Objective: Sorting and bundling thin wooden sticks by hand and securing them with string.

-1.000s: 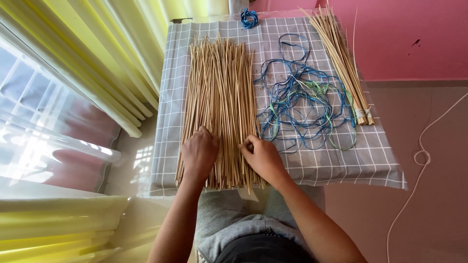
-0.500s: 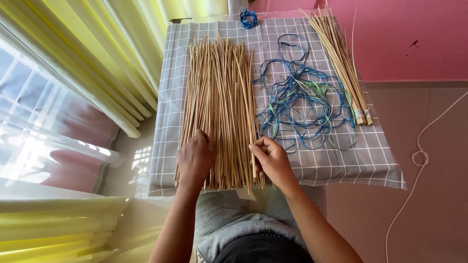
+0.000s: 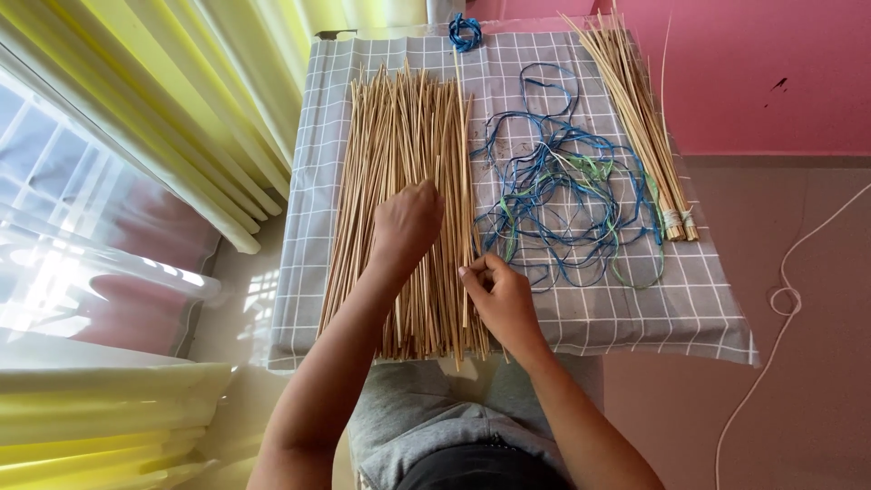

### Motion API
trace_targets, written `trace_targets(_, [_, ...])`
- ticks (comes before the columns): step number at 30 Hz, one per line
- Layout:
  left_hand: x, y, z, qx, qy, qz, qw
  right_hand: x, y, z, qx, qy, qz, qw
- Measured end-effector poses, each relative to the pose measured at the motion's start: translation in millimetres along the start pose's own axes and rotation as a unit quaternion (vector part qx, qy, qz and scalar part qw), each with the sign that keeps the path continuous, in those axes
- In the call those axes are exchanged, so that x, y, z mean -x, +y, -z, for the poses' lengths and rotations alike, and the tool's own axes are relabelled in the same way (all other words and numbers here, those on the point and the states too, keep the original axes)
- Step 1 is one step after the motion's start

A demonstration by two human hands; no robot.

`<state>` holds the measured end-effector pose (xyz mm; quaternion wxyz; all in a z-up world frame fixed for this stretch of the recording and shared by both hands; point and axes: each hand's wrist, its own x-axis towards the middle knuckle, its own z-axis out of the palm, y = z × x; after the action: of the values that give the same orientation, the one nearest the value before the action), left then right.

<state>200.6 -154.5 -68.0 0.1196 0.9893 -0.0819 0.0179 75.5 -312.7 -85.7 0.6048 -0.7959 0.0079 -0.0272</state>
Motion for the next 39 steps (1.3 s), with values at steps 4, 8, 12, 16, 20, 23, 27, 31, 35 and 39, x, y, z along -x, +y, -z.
trace_targets(4, [-68,-8,-49,-0.044,0.013,0.022,0.999,4,-8,5,0.035,0.013,0.007,0.999])
trace_targets(8, [-90,-3,-55,-0.035,-0.018,0.069,0.997,6,-10,13,0.070,0.011,0.014,0.997])
trace_targets(12, [-81,2,-47,0.045,-0.014,0.057,0.997,9,-7,19,0.084,0.015,0.014,0.996])
trace_targets(16, [-73,-2,-34,0.103,-0.009,0.050,0.993,7,-9,19,0.093,0.015,0.016,0.995])
trace_targets(20, [-75,-14,-11,0.195,0.002,0.036,0.980,2,-13,20,0.111,0.019,0.023,0.993])
trace_targets(23, [-76,-30,8,0.258,0.009,0.029,0.966,-1,-17,20,0.127,0.020,0.026,0.991])
trace_targets(27, [-75,-55,37,0.351,0.024,0.016,0.936,-8,-27,17,0.150,0.021,0.037,0.988])
trace_targets(31, [-57,-71,55,0.409,0.035,0.010,0.912,-10,-34,9,0.165,0.019,0.044,0.985])
trace_targets(35, [-31,-73,64,0.493,0.050,0.000,0.869,-2,-37,3,0.184,0.018,0.055,0.981])
trace_targets(39, [-13,-63,73,0.574,0.066,-0.014,0.816,9,-36,5,0.207,0.018,0.067,0.976])
